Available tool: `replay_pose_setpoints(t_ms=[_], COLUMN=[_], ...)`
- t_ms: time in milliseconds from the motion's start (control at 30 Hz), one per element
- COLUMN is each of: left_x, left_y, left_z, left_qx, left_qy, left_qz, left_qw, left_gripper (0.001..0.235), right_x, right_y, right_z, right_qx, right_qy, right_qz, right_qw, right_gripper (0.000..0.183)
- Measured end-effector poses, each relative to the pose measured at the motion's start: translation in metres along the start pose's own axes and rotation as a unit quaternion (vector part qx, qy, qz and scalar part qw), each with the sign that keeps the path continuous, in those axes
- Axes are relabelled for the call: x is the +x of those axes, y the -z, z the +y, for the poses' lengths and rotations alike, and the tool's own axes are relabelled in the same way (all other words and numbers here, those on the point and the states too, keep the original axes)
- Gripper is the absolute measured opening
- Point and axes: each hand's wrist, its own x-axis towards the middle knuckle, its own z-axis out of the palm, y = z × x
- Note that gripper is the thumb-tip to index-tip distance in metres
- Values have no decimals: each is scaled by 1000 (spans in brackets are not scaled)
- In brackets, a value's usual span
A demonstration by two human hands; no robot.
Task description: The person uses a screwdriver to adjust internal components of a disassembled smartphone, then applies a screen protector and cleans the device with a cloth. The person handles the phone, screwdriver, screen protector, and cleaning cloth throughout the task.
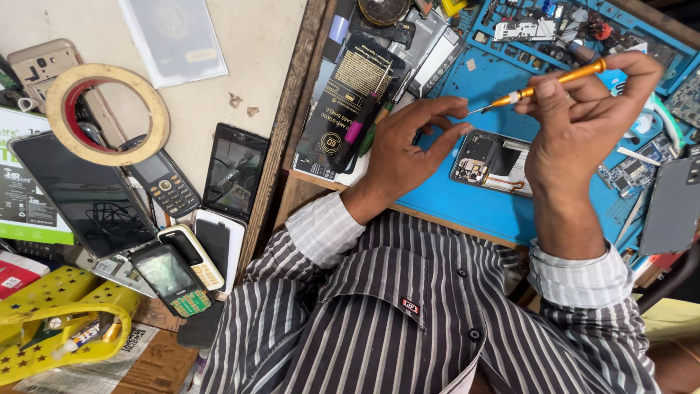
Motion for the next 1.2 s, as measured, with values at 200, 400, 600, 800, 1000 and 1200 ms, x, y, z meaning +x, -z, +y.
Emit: replay_pose_setpoints(t_ms=[200, 400, 600, 800, 1000, 1200], left_x=[0, 1, 1, -1, -2, -2], left_y=[0, -1, -2, -2, -2, -2], left_z=[-2, -1, -6, -12, -17, -17], left_qx=[6, -1, -12, -60, -68, -72], left_qy=[10, 17, 11, 3, 10, 6], left_qz=[-11, -5, -11, -18, -22, -27], left_qw=[1000, 1000, 1000, 998, 997, 997], left_gripper=[25, 17, 15, 14, 14, 14], right_x=[-9, -15, -21, -25, -29, -24], right_y=[-4, -7, 1, 6, 1, -3], right_z=[-16, -20, -17, -15, -16, -15], right_qx=[-124, -156, -186, -192, -202, -189], right_qy=[121, 143, 183, 192, 193, 202], right_qz=[-67, -40, -20, -3, -10, -15], right_qw=[983, 976, 965, 962, 960, 961], right_gripper=[46, 50, 51, 55, 53, 54])
